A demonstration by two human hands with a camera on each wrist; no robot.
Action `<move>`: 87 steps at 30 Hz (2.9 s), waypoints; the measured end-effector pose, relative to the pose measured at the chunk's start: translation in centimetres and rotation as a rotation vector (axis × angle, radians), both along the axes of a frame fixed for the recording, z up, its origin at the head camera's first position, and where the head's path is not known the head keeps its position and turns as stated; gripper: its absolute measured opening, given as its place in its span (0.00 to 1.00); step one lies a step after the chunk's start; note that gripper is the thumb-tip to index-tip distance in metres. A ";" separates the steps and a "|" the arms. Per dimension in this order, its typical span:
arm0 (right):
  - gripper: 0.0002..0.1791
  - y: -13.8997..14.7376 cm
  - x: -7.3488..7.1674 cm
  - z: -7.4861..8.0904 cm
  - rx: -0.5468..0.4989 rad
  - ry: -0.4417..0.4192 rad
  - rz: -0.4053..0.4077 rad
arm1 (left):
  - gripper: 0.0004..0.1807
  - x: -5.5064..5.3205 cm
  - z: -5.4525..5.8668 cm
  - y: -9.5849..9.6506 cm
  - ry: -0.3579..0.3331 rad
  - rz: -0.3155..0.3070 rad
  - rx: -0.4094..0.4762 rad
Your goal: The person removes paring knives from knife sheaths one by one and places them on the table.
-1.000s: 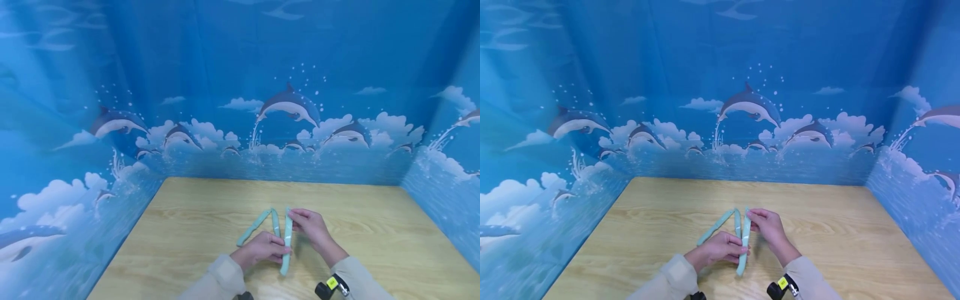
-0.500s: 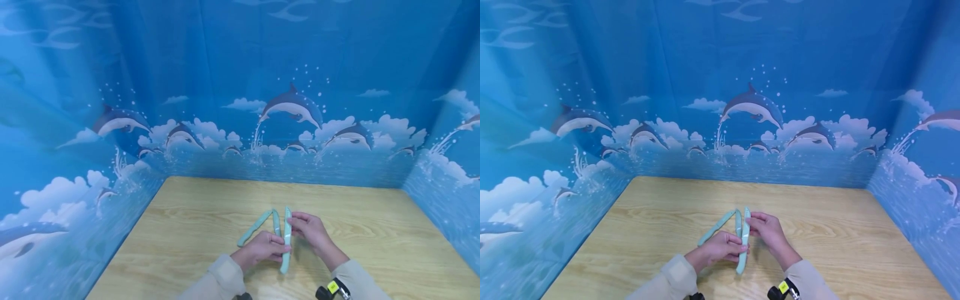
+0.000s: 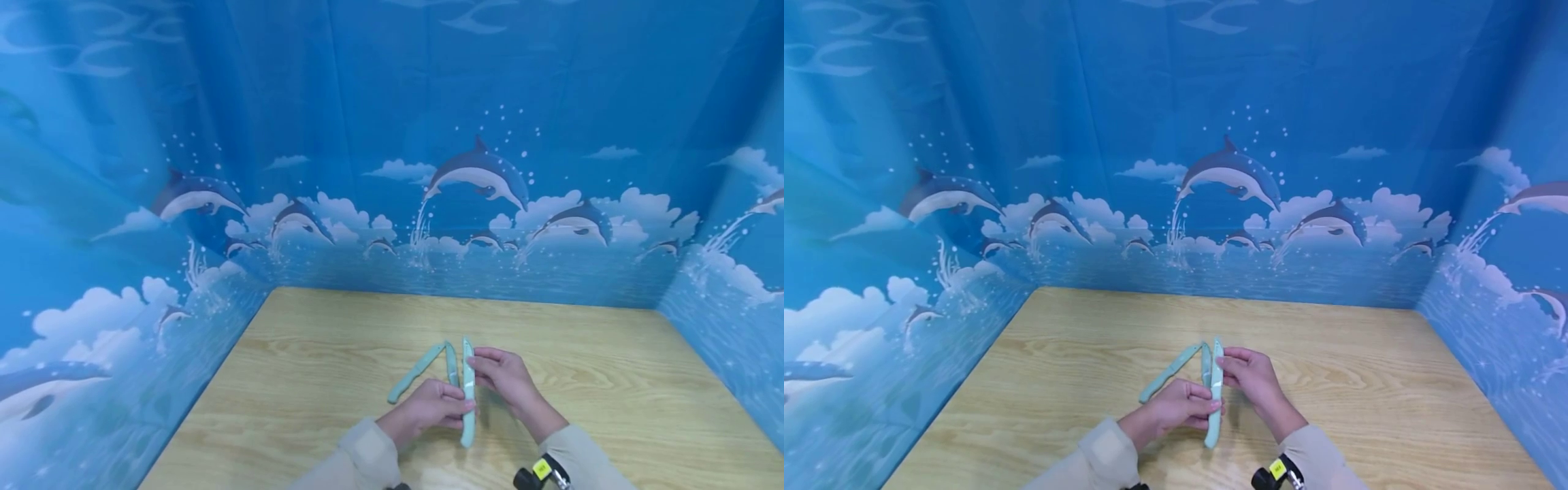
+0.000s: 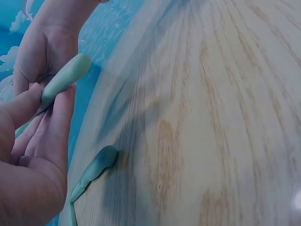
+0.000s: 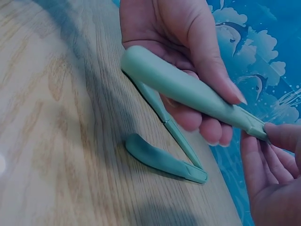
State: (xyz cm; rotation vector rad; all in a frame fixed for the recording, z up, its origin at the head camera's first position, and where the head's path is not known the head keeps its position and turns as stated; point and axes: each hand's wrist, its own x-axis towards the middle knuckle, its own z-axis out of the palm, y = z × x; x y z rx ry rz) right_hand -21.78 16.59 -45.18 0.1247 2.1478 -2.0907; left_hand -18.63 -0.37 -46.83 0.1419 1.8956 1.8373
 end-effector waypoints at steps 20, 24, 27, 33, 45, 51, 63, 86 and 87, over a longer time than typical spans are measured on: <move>0.21 -0.2 -0.1 0.0 0.049 0.003 -0.021 | 0.09 0.7 0.0 0.3 -0.013 0.029 0.022; 0.21 -0.2 -0.1 0.0 0.056 0.003 -0.020 | 0.09 0.8 0.1 0.3 -0.009 0.035 0.022; 0.21 -0.2 -0.1 0.0 0.057 0.003 -0.020 | 0.10 0.9 0.1 0.3 -0.003 0.031 0.031; 0.22 -0.1 0.0 0.2 0.066 0.006 -0.024 | 0.09 1.0 0.1 0.2 -0.002 0.034 0.040; 0.22 0.0 0.0 0.2 0.067 -0.003 -0.022 | 0.10 1.2 -0.2 0.4 0.008 0.034 0.024; 0.22 0.2 -0.1 0.1 0.064 0.000 -0.021 | 0.10 1.2 -0.1 0.4 0.017 0.029 0.011; 0.22 0.3 0.0 0.2 0.049 0.012 -0.017 | 0.10 1.2 -0.2 0.5 0.009 0.021 0.005; 0.22 0.4 0.1 0.2 0.067 -0.003 -0.023 | 0.10 1.4 -0.2 0.2 0.006 0.016 0.012; 0.22 0.4 0.1 0.1 0.066 -0.003 -0.022 | 0.10 1.4 -0.2 0.2 0.006 0.015 0.013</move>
